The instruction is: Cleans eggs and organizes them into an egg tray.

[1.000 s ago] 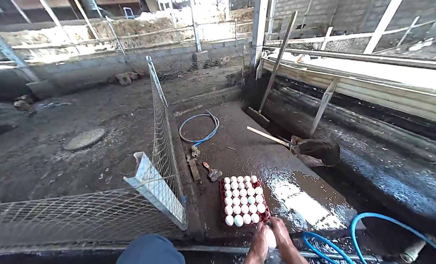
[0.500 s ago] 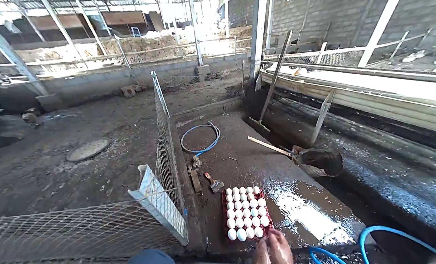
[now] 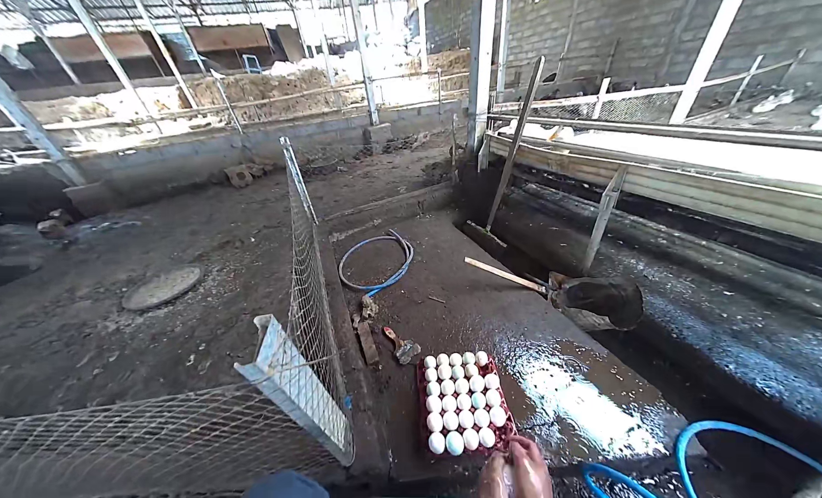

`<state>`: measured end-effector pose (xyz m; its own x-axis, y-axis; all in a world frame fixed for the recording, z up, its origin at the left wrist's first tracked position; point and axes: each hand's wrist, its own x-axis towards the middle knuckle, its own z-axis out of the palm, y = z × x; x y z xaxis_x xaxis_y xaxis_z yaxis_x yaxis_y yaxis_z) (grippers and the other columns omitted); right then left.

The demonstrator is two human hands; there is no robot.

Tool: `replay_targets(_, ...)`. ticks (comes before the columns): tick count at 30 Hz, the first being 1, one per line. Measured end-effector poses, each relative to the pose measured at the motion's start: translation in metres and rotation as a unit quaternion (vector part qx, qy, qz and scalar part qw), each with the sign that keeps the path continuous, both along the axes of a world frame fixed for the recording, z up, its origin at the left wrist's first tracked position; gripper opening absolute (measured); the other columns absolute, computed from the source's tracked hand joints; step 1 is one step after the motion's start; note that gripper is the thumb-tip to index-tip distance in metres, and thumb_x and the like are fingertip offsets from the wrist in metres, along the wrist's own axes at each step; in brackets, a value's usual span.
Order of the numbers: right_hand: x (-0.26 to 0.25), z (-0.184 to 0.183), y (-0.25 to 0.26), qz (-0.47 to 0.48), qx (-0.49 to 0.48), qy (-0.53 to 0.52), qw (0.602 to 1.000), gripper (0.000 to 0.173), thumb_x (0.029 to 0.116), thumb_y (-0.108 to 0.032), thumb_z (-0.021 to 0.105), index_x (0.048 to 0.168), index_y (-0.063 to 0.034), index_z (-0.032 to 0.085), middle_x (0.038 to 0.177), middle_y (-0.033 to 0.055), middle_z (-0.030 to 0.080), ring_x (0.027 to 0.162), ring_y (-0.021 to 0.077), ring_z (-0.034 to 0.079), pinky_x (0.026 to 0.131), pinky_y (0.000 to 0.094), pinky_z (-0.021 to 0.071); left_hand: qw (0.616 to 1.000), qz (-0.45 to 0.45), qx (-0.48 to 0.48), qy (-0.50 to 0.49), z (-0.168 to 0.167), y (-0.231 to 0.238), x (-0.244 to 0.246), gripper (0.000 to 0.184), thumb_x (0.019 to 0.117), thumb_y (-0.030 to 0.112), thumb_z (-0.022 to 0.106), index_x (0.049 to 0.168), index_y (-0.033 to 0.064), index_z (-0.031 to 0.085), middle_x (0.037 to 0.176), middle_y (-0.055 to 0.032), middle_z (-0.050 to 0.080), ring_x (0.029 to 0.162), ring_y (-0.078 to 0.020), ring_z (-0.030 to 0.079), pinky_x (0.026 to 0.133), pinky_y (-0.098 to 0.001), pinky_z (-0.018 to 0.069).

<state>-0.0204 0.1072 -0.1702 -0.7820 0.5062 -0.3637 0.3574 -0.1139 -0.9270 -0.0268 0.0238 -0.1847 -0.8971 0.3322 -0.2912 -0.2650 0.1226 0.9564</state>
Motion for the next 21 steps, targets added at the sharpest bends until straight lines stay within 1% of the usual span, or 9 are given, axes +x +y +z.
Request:
replay_targets(2, -0.014, 0.001, 0.016, -0.021, -0.092, -0.054, 0.994, 0.034, 0.1052, -0.015, 0.048, 0.131, 0.0068, 0.054, 0.114, 0.0238, 0.062, 0.101, 0.0293, 0.061, 0.090, 0.0494, 0.0499, 0.998, -0.013, 0.024, -0.052, 0.011, 0.004, 0.000, 0.040, 0.1105, 0.025, 0.027, 0.117, 0.0009, 0.059, 0.085, -0.0043, 0.056, 0.061, -0.0080, 0.048, 0.054, -0.0256, 0.0427)
replay_targets(4, -0.014, 0.011, 0.017, -0.031, -0.173, -0.086, 0.981, 0.033, 0.1080, -0.025, 0.044, 0.123, 0.0011, 0.057, 0.101, 0.0154, 0.061, 0.087, 0.0224, 0.061, 0.078, 0.0446, 0.0517, 0.993, -0.011, 0.075, -0.090, 0.012, 0.001, -0.001, 0.036, 0.1100, 0.025, 0.034, 0.126, 0.0000, 0.054, 0.088, -0.0048, 0.055, 0.057, -0.0066, 0.045, 0.048, -0.0239, 0.0393)
replay_targets(7, -0.006, 0.019, 0.005, -0.007, -0.167, -0.026, 0.986, 0.041, 0.1092, -0.027, 0.033, 0.130, 0.0015, 0.054, 0.104, 0.0169, 0.061, 0.087, 0.0238, 0.062, 0.075, 0.0456, 0.0531, 0.991, 0.040, 0.104, -0.070, 0.013, -0.005, -0.012, 0.038, 0.1082, 0.022, 0.043, 0.136, -0.0039, 0.045, 0.114, -0.0171, 0.058, 0.091, -0.0167, 0.057, 0.079, -0.0360, 0.0507)
replay_targets(9, 0.003, 0.018, -0.008, 0.028, -0.069, 0.030, 0.997, 0.044, 0.1070, -0.021, 0.034, 0.139, 0.0058, 0.049, 0.121, 0.0241, 0.061, 0.102, 0.0286, 0.062, 0.085, 0.0477, 0.0530, 0.994, 0.048, 0.092, -0.036, 0.026, -0.002, -0.013, 0.042, 0.1112, 0.020, 0.031, 0.133, -0.0092, 0.051, 0.121, -0.0199, 0.060, 0.106, -0.0191, 0.058, 0.094, -0.0376, 0.0490)
replay_targets(10, 0.006, 0.017, -0.011, 0.028, -0.038, 0.047, 0.998, 0.045, 0.1056, -0.018, 0.038, 0.141, 0.0077, 0.047, 0.129, 0.0275, 0.058, 0.113, 0.0318, 0.061, 0.095, 0.0496, 0.0505, 0.996, 0.047, 0.075, -0.008, 0.025, 0.003, -0.011, 0.042, 0.1107, 0.018, 0.029, 0.126, -0.0100, 0.055, 0.115, -0.0179, 0.062, 0.102, -0.0170, 0.059, 0.092, -0.0346, 0.0492)
replay_targets(12, 0.001, 0.009, -0.007, -0.017, -0.040, 0.047, 0.998, 0.044, 0.1049, -0.015, 0.041, 0.141, 0.0092, 0.046, 0.131, 0.0296, 0.056, 0.116, 0.0339, 0.059, 0.100, 0.0504, 0.0488, 0.998, 0.014, 0.044, 0.037, 0.020, 0.004, -0.006, 0.045, 0.1099, 0.015, 0.028, 0.132, -0.0154, 0.053, 0.130, -0.0287, 0.059, 0.120, -0.0283, 0.057, 0.107, -0.0419, 0.0437)
replay_targets(15, -0.007, 0.005, -0.001, -0.061, -0.078, 0.009, 0.995, 0.042, 0.1053, -0.016, 0.042, 0.139, 0.0090, 0.045, 0.124, 0.0278, 0.057, 0.110, 0.0316, 0.060, 0.096, 0.0488, 0.0497, 0.995, 0.044, 0.030, 0.079, 0.011, 0.014, 0.001, 0.044, 0.1085, 0.013, 0.029, 0.128, -0.0179, 0.054, 0.128, -0.0318, 0.057, 0.119, -0.0317, 0.056, 0.106, -0.0445, 0.0432)
replay_targets(19, 0.012, 0.009, -0.010, -0.021, 0.005, 0.078, 0.997, 0.049, 0.1026, -0.014, 0.043, 0.144, 0.0116, 0.040, 0.136, 0.0314, 0.054, 0.125, 0.0349, 0.056, 0.107, 0.0478, 0.0457, 0.994, 0.045, 0.030, 0.090, 0.011, 0.015, 0.000, 0.040, 0.1074, 0.007, 0.032, 0.128, -0.0177, 0.056, 0.135, -0.0326, 0.056, 0.129, -0.0338, 0.053, 0.114, -0.0426, 0.0371)
replay_targets(21, -0.003, 0.002, 0.007, -0.039, -0.021, 0.031, 0.999, 0.050, 0.1020, -0.013, 0.047, 0.147, 0.0080, 0.040, 0.138, 0.0314, 0.053, 0.125, 0.0374, 0.056, 0.105, 0.0520, 0.0462, 0.997, 0.046, 0.048, 0.049, -0.005, 0.015, 0.001, 0.052, 0.1087, 0.021, 0.021, 0.130, -0.0119, 0.055, 0.127, -0.0252, 0.059, 0.111, -0.0245, 0.058, 0.098, -0.0384, 0.0469)
